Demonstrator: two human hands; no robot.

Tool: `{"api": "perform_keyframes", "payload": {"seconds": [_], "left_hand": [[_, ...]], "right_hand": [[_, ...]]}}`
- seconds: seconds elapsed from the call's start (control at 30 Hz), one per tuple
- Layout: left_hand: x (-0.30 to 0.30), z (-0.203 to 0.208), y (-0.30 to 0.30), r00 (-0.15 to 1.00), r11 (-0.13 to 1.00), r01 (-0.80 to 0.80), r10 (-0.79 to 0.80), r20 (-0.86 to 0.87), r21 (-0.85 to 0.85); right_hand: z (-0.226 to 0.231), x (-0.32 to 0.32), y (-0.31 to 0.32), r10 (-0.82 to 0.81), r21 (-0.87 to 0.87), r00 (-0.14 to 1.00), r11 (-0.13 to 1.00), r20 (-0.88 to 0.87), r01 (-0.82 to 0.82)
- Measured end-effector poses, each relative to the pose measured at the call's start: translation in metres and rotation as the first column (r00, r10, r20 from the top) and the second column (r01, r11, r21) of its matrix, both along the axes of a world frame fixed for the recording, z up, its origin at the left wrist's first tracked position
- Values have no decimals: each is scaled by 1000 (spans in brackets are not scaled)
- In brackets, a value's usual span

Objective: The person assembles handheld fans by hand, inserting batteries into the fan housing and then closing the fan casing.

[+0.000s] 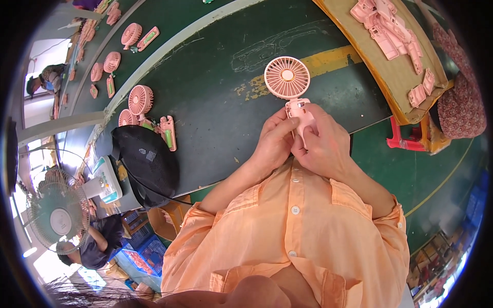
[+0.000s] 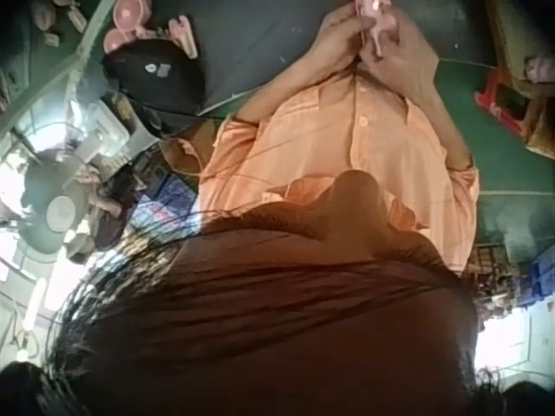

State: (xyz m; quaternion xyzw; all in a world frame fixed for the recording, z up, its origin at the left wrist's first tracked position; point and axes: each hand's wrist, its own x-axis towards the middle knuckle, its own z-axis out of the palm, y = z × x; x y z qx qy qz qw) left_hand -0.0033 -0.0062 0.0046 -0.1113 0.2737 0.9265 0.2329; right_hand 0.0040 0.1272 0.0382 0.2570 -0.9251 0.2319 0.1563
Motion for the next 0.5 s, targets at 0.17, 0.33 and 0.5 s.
{"api": "perform_keyframes", "payload": {"seconds": [0.17, 0.33, 0.5], "left_hand": [[1, -7, -1, 999, 999, 29, -30, -24, -44], [2, -13, 1, 998, 997, 23, -26, -48, -68], [0, -18, 2, 998, 987, 45, -50, -31, -154]], "right_hand": [[-4, -3, -7, 16, 33, 1000, 999, -13, -15], [-9, -2, -11, 24, 57, 999, 998, -28, -22], [-12, -4, -10, 38, 27, 999, 999, -28, -37]]}}
